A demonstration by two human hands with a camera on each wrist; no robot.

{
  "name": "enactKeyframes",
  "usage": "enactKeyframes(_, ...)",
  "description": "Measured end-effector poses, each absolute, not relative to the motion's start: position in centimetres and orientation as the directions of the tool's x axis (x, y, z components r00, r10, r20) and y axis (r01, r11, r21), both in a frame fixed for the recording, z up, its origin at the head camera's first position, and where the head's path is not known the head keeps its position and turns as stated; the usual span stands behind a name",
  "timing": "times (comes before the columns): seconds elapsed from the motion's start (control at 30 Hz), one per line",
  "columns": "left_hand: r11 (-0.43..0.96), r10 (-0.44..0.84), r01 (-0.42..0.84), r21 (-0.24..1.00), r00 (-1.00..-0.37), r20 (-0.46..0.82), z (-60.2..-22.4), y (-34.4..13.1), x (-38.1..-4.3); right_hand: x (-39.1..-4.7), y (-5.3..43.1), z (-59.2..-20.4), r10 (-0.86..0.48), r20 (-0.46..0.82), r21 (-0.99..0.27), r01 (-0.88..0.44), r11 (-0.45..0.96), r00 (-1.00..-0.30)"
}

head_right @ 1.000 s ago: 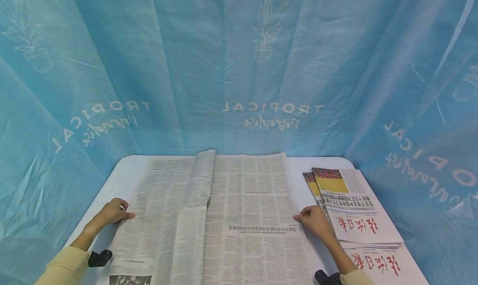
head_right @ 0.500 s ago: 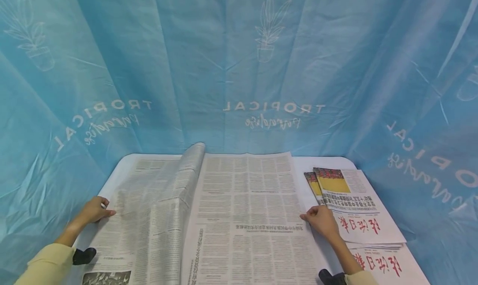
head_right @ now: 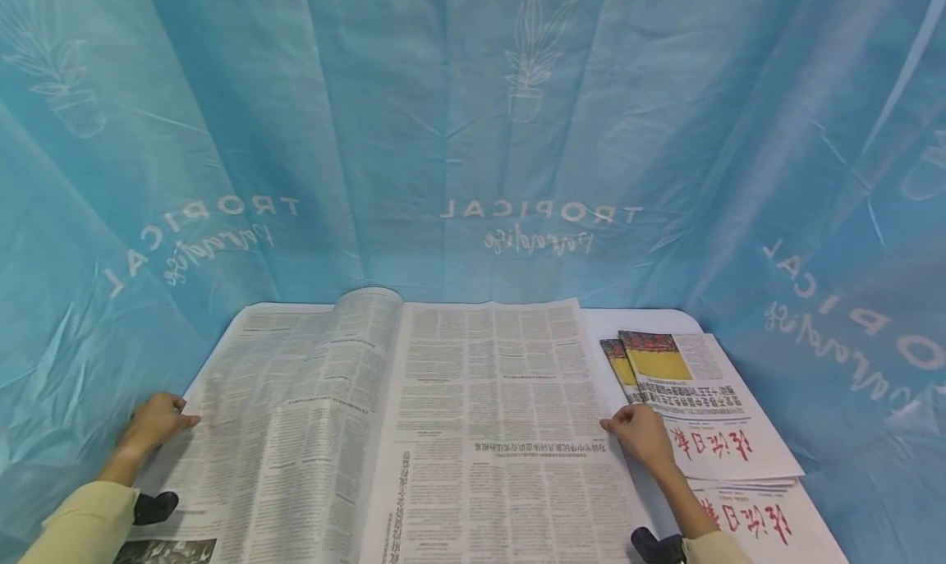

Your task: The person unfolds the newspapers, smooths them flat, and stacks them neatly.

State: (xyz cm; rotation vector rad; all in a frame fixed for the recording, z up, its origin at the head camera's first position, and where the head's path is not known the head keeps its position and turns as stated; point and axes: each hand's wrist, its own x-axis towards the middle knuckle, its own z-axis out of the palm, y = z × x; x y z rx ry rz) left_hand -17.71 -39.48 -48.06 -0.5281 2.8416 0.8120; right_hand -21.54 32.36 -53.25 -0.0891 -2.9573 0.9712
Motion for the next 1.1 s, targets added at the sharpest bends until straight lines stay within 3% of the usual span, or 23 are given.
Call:
enactKeyframes(0.6, 0.760, -0.371, -0.435, 0.484, -0.900, -0.227, -48.8, -40.6, -17.7, -21.3, 34.0, -52.5, 0.135, -0.067, -0.624, 0.147, 0.768, -0.989)
enactKeyframes(1.1, 0.767, -0.392, -0.433, 0.474, -0.901, -0.188, -49.4, -40.7, -17.6, -20.6, 34.5, -51.7, 0.174, -0.077, -0.540, 0.188, 0.820, -0.982)
